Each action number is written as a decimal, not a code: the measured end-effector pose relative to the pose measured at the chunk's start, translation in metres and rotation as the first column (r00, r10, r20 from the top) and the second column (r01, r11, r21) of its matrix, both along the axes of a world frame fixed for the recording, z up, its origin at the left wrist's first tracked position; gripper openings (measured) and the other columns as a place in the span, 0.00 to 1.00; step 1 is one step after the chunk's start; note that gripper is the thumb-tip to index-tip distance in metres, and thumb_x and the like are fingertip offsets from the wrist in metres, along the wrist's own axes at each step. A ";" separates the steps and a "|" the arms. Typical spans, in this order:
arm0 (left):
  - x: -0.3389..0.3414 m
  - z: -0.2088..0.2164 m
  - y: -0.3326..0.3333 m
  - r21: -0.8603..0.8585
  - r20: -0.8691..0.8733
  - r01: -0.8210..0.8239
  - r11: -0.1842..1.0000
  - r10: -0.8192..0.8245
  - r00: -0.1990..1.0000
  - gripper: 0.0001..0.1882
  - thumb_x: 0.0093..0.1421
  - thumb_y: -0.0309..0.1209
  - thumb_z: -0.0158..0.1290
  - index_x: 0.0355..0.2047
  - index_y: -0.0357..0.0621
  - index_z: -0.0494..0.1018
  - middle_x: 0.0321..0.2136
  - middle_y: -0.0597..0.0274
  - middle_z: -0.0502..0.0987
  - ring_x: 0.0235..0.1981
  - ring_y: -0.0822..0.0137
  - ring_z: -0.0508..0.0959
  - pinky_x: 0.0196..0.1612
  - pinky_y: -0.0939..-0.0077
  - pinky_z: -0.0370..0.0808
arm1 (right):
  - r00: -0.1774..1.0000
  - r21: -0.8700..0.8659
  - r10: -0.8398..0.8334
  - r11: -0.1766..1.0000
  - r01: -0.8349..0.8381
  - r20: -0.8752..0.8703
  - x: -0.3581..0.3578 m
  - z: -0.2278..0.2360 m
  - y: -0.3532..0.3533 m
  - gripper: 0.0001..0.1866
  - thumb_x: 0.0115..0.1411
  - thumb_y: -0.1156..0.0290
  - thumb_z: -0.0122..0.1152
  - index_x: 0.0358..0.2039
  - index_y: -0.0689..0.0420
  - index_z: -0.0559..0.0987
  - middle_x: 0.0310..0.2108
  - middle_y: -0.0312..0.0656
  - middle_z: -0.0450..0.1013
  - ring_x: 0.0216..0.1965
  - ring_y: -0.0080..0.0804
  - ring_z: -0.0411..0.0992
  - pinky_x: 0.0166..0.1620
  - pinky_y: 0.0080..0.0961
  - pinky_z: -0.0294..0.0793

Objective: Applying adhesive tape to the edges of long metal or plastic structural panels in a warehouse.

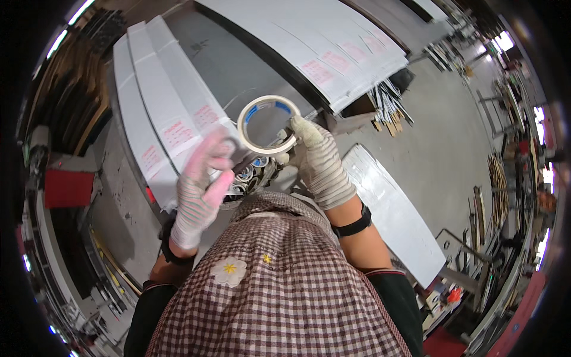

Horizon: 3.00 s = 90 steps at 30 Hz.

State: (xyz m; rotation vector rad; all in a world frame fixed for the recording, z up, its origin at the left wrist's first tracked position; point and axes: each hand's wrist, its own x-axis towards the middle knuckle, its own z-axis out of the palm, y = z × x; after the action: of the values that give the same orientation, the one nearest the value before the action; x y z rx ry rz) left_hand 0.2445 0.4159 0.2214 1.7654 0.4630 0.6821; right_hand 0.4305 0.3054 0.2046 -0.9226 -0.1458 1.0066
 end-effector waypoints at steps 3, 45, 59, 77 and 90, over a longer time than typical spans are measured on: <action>0.014 -0.018 0.019 0.422 -0.022 0.026 0.906 -0.019 1.000 0.34 0.49 0.15 0.63 0.58 0.45 0.72 0.60 0.54 0.73 0.47 0.67 0.81 0.46 0.72 0.79 | 0.911 -0.043 0.166 0.980 -0.196 -0.379 0.001 -0.004 -0.022 0.16 0.66 0.56 0.65 0.38 0.57 0.78 0.30 0.38 0.76 0.27 0.26 0.77 0.32 0.23 0.81; 0.447 -0.171 0.074 0.640 -0.702 0.428 0.638 0.259 0.663 0.35 0.73 0.54 0.36 0.70 0.42 0.60 0.71 0.52 0.58 0.74 0.50 0.53 0.74 0.59 0.47 | 0.927 -0.867 0.114 0.410 0.283 0.356 0.387 -0.284 -0.363 0.18 0.67 0.70 0.57 0.56 0.62 0.73 0.30 0.37 0.76 0.30 0.25 0.74 0.38 0.26 0.76; 0.382 -0.223 0.054 -0.724 -0.227 -0.550 0.416 0.609 0.760 0.41 0.57 0.38 0.69 0.63 0.30 0.64 0.53 0.47 0.74 0.44 0.62 0.81 0.50 0.64 0.81 | 0.981 -0.348 -0.135 0.934 0.080 -0.138 0.290 -0.221 0.005 0.46 0.59 0.32 0.61 0.63 0.56 0.65 0.59 0.46 0.67 0.58 0.39 0.69 0.57 0.41 0.73; 0.391 -0.262 0.009 -0.279 -0.494 -0.779 0.562 0.611 0.618 0.55 0.45 0.48 0.75 0.66 0.34 0.60 0.58 0.38 0.65 0.59 0.43 0.71 0.63 0.55 0.72 | 0.979 -0.537 0.181 0.837 -0.104 0.092 0.330 -0.245 -0.018 0.48 0.52 0.28 0.66 0.56 0.61 0.74 0.38 0.40 0.76 0.36 0.28 0.73 0.37 0.29 0.75; 0.387 -0.251 -0.129 -0.553 -0.366 -0.692 0.464 0.611 0.702 0.37 0.49 0.18 0.70 0.59 0.35 0.67 0.49 0.51 0.80 0.45 0.62 0.81 0.48 0.65 0.83 | 0.188 -0.898 0.920 0.381 -0.220 0.344 0.392 -0.149 -0.117 0.32 0.61 0.50 0.67 0.53 0.65 0.74 0.40 0.50 0.78 0.40 0.37 0.75 0.48 0.33 0.75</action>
State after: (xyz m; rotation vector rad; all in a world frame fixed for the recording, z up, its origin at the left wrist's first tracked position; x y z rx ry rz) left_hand 0.6314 0.2864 -0.0293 0.8852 1.3516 0.8036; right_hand 0.8221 0.1880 0.0558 -2.2100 -1.2280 1.3293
